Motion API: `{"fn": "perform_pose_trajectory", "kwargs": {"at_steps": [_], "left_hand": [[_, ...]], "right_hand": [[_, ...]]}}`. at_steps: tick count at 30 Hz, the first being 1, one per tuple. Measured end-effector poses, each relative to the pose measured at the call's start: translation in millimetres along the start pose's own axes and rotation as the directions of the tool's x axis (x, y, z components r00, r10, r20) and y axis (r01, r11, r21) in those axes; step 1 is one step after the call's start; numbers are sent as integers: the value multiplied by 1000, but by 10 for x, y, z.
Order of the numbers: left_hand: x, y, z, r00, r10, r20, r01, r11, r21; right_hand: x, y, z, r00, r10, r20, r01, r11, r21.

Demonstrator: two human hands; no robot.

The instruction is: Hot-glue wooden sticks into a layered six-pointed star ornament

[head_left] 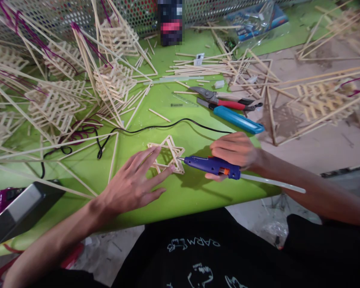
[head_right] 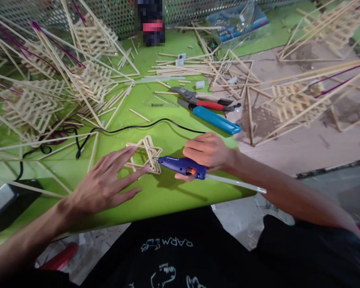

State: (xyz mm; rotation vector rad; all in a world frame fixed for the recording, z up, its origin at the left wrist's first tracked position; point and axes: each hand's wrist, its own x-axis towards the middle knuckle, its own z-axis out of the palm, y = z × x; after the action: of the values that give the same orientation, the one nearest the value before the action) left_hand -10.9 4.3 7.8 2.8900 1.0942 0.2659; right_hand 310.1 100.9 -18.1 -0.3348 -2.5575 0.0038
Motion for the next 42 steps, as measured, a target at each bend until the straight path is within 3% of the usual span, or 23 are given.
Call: {"fn": "perform_pose_trajectory", "kwargs": {"at_steps": [12, 21, 27, 42], "left_hand": [[12, 3, -17, 1000, 7, 4, -7, 1000, 2], [43, -36, -41, 998, 55, 5, -56, 998, 24], [35, -48, -27, 998, 66, -2, -66, 997, 39], [25, -21, -20, 999, 37, 3, -37, 999, 22]], "right_hand": [[-106, 1, 13, 990, 71, 122, -69, 997, -23], [-87, 24, 10, 999, -33, 27, 34, 999, -39], [-113, 26, 14, 998, -17, 61, 23, 996, -92], [3, 1, -4, 1000, -14, -8, 14, 998, -54]]}}
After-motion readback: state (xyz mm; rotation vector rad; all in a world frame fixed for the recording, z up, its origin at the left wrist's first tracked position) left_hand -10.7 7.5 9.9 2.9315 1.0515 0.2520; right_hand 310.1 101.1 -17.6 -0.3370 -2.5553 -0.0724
